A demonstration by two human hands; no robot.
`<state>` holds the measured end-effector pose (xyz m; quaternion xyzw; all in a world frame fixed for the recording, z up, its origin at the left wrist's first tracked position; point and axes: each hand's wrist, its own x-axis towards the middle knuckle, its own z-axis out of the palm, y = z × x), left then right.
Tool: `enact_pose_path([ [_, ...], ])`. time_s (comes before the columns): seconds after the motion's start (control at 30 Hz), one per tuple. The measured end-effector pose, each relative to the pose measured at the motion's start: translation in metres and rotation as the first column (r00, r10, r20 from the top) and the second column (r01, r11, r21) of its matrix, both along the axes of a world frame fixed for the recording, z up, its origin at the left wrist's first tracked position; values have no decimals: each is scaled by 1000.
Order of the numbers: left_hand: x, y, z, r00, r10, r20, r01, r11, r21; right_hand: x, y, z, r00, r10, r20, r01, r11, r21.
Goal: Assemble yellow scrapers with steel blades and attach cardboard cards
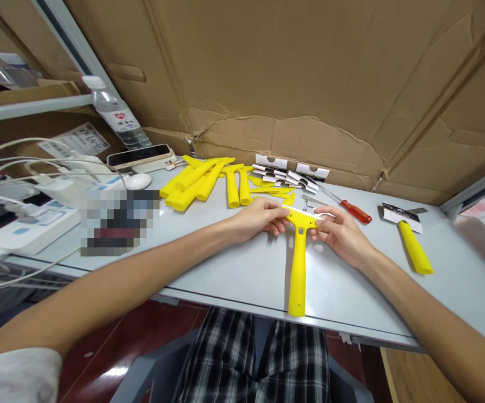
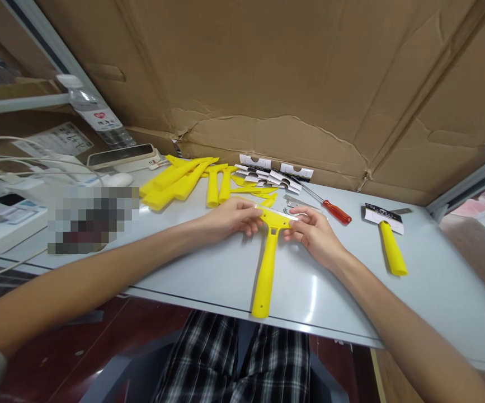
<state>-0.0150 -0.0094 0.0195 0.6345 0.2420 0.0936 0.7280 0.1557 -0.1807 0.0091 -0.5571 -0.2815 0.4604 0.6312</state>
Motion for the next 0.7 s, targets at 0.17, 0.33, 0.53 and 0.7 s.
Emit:
enact_pose_path([
  [0.17, -1, 2, -3, 1000, -23, 15, 23, 1000, 18, 1, 0, -2, 1000, 19, 17, -19, 1000, 3],
  [0.33, 0, -1, -1, 1000, 13, -7, -13, 1000, 10, 3, 0, -5, 999, 25, 25, -25, 999, 19],
  [0.53, 0, -2, 0, 1000, 24, -9, -24, 1000, -1, 1, 0, -4, 999, 19, 28, -20, 999, 26],
  [0.7, 0, -1, -1, 1000, 26, -10, -26, 1000, -9, 1, -1, -4, 999, 26, 31, -27, 1000, 14],
])
